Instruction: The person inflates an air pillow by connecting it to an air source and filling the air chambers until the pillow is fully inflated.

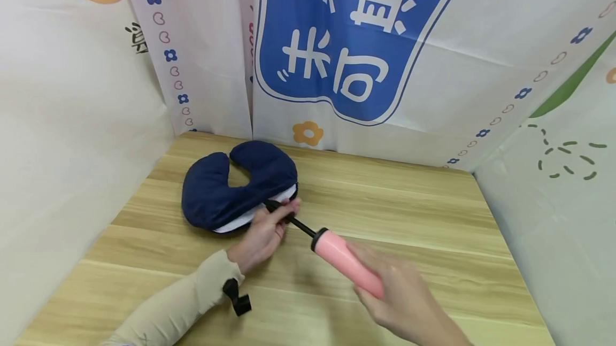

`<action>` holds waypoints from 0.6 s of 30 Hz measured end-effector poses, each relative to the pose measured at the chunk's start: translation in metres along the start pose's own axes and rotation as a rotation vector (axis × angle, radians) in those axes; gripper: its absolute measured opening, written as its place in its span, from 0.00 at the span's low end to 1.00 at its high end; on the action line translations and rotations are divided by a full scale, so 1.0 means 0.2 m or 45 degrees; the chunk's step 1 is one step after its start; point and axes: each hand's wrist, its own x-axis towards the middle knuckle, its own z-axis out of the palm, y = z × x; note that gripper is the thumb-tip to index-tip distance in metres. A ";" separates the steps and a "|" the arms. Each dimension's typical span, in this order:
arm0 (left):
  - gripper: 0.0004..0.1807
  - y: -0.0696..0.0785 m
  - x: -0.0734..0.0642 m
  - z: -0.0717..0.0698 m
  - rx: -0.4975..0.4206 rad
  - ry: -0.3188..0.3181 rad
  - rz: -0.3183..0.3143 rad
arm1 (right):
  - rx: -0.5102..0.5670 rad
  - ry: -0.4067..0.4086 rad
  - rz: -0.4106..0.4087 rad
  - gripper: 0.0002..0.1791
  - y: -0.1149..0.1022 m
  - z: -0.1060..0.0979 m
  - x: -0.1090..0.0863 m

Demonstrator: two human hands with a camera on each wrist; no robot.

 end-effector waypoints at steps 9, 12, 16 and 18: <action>0.10 0.01 -0.01 -0.04 0.098 -0.039 -0.011 | -0.086 0.126 -0.061 0.39 -0.14 0.32 0.26; 0.13 0.07 0.03 -0.03 0.083 -0.086 0.002 | -0.035 0.072 -0.070 0.42 -0.08 0.30 0.24; 0.15 0.14 0.09 -0.05 0.080 -0.082 -0.001 | -0.002 0.008 -0.131 0.45 0.01 0.21 0.14; 0.15 0.17 0.10 -0.06 0.089 -0.049 -0.018 | -0.011 0.005 -0.162 0.47 0.04 0.16 0.08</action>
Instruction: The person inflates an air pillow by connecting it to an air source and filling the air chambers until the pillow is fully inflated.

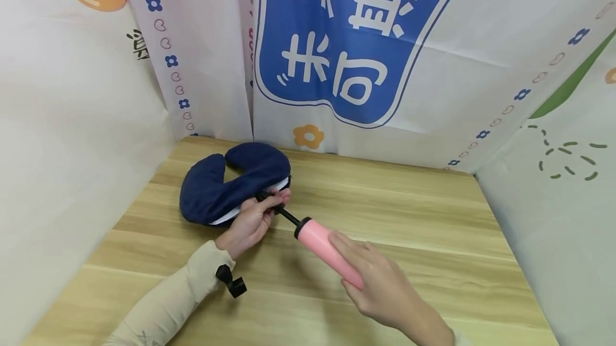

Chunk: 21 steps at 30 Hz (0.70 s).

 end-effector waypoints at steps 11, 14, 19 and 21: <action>0.11 -0.03 -0.10 0.10 -0.034 0.088 -0.017 | -0.057 0.150 -0.052 0.47 -0.05 -0.07 -0.04; 0.10 -0.05 -0.14 0.13 -0.031 0.101 -0.001 | -0.090 0.183 -0.038 0.45 -0.09 0.04 0.06; 0.16 -0.09 -0.13 0.10 -0.010 0.155 -0.049 | -0.082 0.080 0.017 0.41 -0.12 0.15 0.18; 0.18 -0.11 -0.12 0.08 0.002 0.145 -0.079 | -0.063 0.028 0.014 0.41 -0.10 0.17 0.18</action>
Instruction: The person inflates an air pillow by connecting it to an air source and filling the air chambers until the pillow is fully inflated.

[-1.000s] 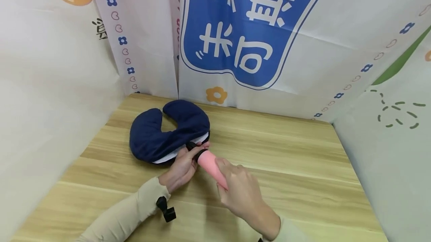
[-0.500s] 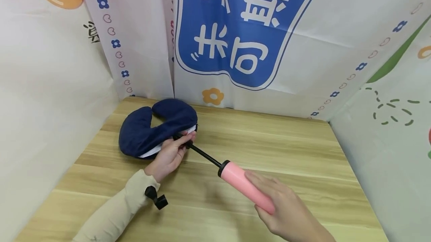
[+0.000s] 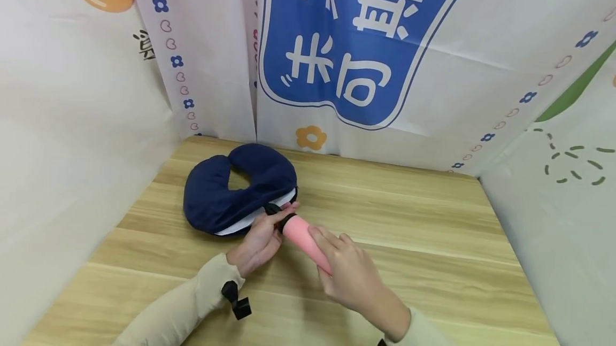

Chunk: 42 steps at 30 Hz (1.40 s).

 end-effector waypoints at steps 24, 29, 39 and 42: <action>0.13 -0.04 0.03 -0.02 0.034 -0.057 0.046 | -0.007 0.055 -0.035 0.42 0.04 0.04 -0.05; 0.18 -0.04 0.07 -0.07 0.059 -0.074 0.033 | 0.044 -0.008 -0.021 0.45 0.03 0.15 -0.03; 0.18 0.00 0.09 -0.06 -0.116 -0.186 0.030 | 0.082 -0.084 0.028 0.51 0.12 -0.14 -0.32; 0.17 0.00 0.09 -0.04 -0.139 -0.159 0.054 | 0.068 -0.080 0.044 0.50 0.13 -0.20 -0.35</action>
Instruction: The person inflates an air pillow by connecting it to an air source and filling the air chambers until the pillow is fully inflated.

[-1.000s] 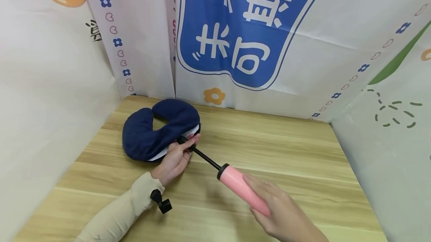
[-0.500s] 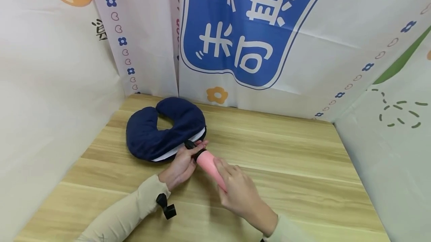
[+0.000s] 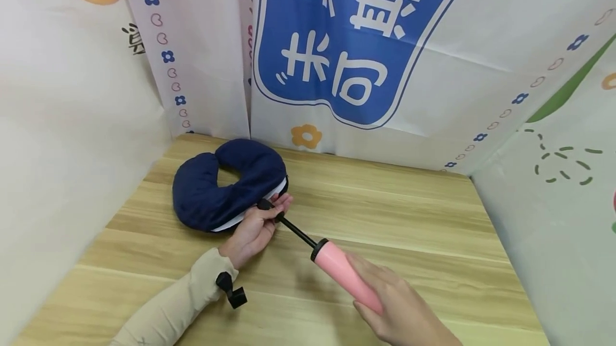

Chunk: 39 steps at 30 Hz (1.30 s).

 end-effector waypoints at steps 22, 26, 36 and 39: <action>0.21 0.00 0.01 -0.01 0.036 0.046 -0.054 | 0.146 -0.036 0.056 0.48 -0.03 0.15 0.13; 0.20 0.02 -0.01 -0.02 0.042 0.047 -0.054 | 0.076 -0.071 0.077 0.46 -0.05 0.00 0.05; 0.16 0.00 -0.07 0.03 0.064 0.030 -0.065 | -0.076 0.109 0.047 0.41 -0.21 0.11 0.30; 0.18 -0.03 -0.07 0.02 0.104 0.065 -0.082 | -0.045 0.102 0.045 0.40 -0.21 0.20 0.36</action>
